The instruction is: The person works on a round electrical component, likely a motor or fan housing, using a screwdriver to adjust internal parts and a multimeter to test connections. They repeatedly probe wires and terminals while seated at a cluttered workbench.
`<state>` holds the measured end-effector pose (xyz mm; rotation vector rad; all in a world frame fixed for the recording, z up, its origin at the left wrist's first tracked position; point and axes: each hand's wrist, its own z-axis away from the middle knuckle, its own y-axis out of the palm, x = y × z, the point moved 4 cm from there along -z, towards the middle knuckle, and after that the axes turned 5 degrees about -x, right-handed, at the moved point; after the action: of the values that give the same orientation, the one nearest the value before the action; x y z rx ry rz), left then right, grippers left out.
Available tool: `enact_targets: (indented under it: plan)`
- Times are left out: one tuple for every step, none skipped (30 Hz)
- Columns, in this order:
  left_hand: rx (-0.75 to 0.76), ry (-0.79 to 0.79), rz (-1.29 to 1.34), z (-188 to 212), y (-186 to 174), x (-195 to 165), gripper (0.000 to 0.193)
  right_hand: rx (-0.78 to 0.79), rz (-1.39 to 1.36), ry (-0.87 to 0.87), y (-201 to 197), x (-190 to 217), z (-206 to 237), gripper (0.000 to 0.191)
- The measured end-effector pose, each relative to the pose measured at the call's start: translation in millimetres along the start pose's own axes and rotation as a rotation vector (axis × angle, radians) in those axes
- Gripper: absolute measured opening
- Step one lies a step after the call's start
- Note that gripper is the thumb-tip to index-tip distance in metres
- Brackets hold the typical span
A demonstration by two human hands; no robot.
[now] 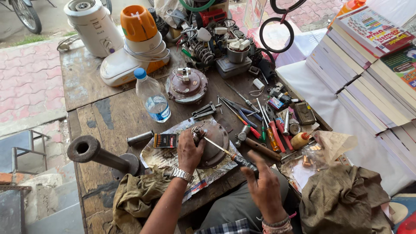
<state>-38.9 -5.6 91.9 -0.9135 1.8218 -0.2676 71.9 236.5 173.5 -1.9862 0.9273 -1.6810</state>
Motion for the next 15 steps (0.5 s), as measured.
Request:
enact_targets:
  plan:
    - [0.005, -0.008, -0.001, 0, 0, 0, 0.049, -0.033, 0.119, -0.062, 0, -1, 1, 0.05]
    - [0.008, -0.014, 0.0, 0, 0, 0, 0.05, -0.068, 0.239, -0.126, 2, -2, 2, 0.046]
    - [-0.006, -0.003, 0.014, -1, -1, -1, 0.05, -0.106, 0.357, -0.192, 4, -3, 2, 0.042]
    - [-0.019, 0.007, 0.027, -1, -3, -2, 0.05, -0.138, 0.358, -0.203, 6, -7, 2, 0.043]
    - [-0.031, 0.014, 0.039, -1, -4, -3, 0.05, -0.167, 0.36, -0.213, 10, -12, 2, 0.045]
    - [0.006, -0.105, 0.097, -1, -4, 1, 0.052, -0.197, 0.362, -0.222, 13, -18, 3, 0.046]
    - [0.041, -0.221, 0.155, 0, -4, 5, 0.053, -0.231, 0.228, -0.2, 15, -26, 4, 0.042]
    - [0.073, -0.335, 0.213, 2, -4, 8, 0.055, -0.266, 0.092, -0.182, 16, -34, 5, 0.038]
    - [0.095, -0.36, 0.23, 3, -5, 8, 0.052, -0.296, -0.044, -0.163, 18, -44, 5, 0.034]
    - [0.121, -0.389, 0.245, 6, -7, 9, 0.05, -0.32, -0.163, -0.08, 21, -55, 4, 0.032]
    - [0.153, -0.419, 0.261, 10, -9, 8, 0.049, -0.343, -0.279, 0.007, 24, -67, 3, 0.029]
    - [0.137, -0.378, 0.221, 13, -12, 5, 0.048, -0.371, -0.394, 0.091, 27, -78, 0, 0.026]
    - [0.115, -0.326, 0.184, 15, -16, 2, 0.047, -0.394, -0.467, 0.161, 31, -88, -6, 0.026]
    - [0.095, -0.271, 0.147, 16, -20, -2, 0.046, -0.42, -0.542, 0.231, 35, -97, -13, 0.026]
    - [0.072, -0.218, 0.154, 17, -22, -7, 0.045, -0.449, -0.615, 0.307, 38, -105, -19, 0.026]
